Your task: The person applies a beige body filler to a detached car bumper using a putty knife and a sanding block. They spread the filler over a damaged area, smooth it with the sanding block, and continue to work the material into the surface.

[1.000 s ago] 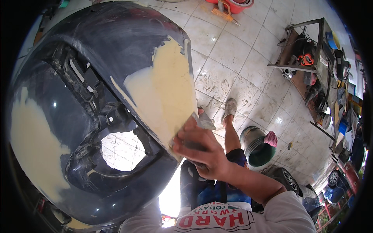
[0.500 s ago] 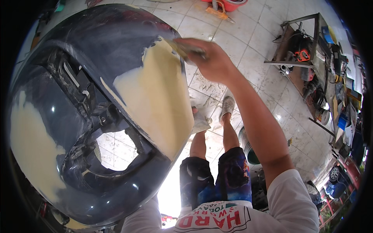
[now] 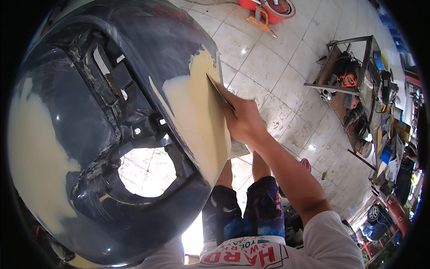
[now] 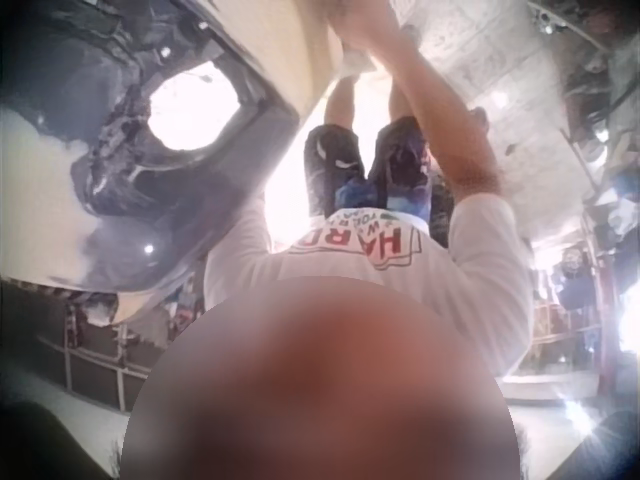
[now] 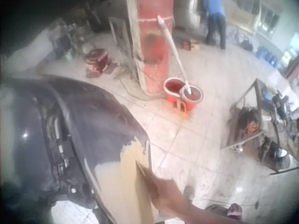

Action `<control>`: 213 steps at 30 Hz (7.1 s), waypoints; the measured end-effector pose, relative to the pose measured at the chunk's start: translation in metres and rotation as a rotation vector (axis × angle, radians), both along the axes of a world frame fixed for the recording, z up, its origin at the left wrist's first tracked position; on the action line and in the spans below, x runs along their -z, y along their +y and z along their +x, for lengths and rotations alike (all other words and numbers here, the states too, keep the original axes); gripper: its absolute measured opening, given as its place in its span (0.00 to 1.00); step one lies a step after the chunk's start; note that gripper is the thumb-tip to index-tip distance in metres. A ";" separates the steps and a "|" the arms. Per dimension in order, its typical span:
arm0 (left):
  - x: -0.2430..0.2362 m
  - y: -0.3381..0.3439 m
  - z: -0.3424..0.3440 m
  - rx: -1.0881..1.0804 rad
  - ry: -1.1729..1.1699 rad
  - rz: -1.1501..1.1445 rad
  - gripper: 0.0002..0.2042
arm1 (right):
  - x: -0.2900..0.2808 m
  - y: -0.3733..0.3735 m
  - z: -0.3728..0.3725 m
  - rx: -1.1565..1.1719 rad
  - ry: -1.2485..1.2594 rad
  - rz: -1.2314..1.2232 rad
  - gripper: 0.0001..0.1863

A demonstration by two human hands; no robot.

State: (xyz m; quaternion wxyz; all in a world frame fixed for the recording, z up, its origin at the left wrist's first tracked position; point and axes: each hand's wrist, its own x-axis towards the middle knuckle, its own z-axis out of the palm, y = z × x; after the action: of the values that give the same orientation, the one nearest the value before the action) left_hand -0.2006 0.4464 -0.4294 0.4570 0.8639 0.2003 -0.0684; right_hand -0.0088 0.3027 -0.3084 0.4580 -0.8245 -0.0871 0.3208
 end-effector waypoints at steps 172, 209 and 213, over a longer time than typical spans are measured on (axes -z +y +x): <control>0.008 -0.038 -0.033 -0.031 0.027 -0.042 0.21 | -0.008 -0.029 -0.101 -0.085 -0.453 0.417 0.46; 0.018 -0.028 -0.004 -0.007 -0.072 0.187 0.24 | 0.003 0.018 0.054 -0.115 -0.461 0.415 0.36; 0.018 -0.029 -0.006 -0.012 -0.061 0.180 0.25 | -0.003 0.002 0.012 -0.149 -0.491 0.524 0.38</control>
State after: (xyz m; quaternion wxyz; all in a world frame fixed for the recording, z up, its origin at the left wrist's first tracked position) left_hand -0.2064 0.4169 -0.4474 0.3837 0.9020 0.1966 -0.0210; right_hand 0.0034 0.3049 -0.3051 0.5945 -0.7229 -0.3336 0.1126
